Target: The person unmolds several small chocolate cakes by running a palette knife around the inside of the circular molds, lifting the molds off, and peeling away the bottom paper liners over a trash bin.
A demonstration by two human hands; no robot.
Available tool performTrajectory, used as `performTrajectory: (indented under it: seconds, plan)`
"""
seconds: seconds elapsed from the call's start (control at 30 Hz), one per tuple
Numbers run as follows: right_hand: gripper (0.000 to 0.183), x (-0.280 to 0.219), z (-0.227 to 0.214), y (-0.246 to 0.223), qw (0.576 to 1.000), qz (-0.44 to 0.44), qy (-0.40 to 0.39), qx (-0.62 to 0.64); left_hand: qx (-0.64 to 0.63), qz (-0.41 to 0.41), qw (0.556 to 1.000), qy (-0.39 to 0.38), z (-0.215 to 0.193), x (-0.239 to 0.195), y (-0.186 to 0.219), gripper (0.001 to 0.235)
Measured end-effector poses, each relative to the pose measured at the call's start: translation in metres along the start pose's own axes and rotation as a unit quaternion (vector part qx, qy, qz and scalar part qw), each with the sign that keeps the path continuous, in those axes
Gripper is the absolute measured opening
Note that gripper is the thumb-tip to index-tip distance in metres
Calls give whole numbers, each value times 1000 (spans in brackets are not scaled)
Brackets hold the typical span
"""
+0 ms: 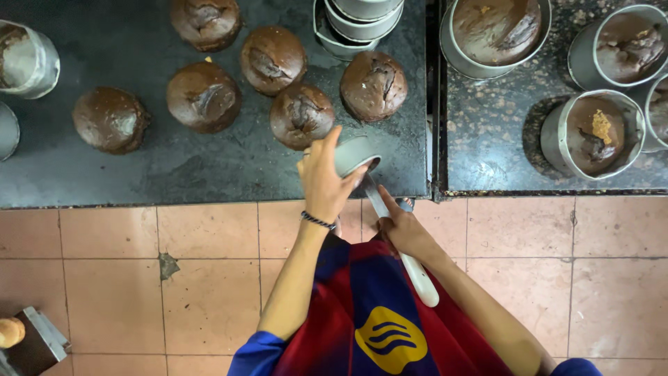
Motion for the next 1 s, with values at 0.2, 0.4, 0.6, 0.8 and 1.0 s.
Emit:
performTrajectory:
  seconds: [0.2,0.4,0.6,0.8,1.0]
  plan:
    - [78,-2,15,11,971,105,-117,181,-76,1,996,56,2,3,6,62]
    - [74,-10,23,-5,851,93,-235,460,-499,-95,855,103,40,-18,-65,68]
    - [78,-2,12,7,982,80,-58,164,-231,-22,967,105,5,-7,-39,73]
    - [77,-1,16,11,976,87,-73,186,-57,8,997,49,-3,-2,-12,69]
    - [68,-12,42,-1,792,104,-238,553,-503,-95,858,39,44,-15,-64,65]
Point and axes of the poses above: each hand's wrist, its own x-axis towards the middle knuckle, its own z-axis out of the palm, y = z × x, the point moved 8 cm from there along x, towards the middle knuckle, and after that the axes turned 4 degrees about -z, right-handed, at the moved point
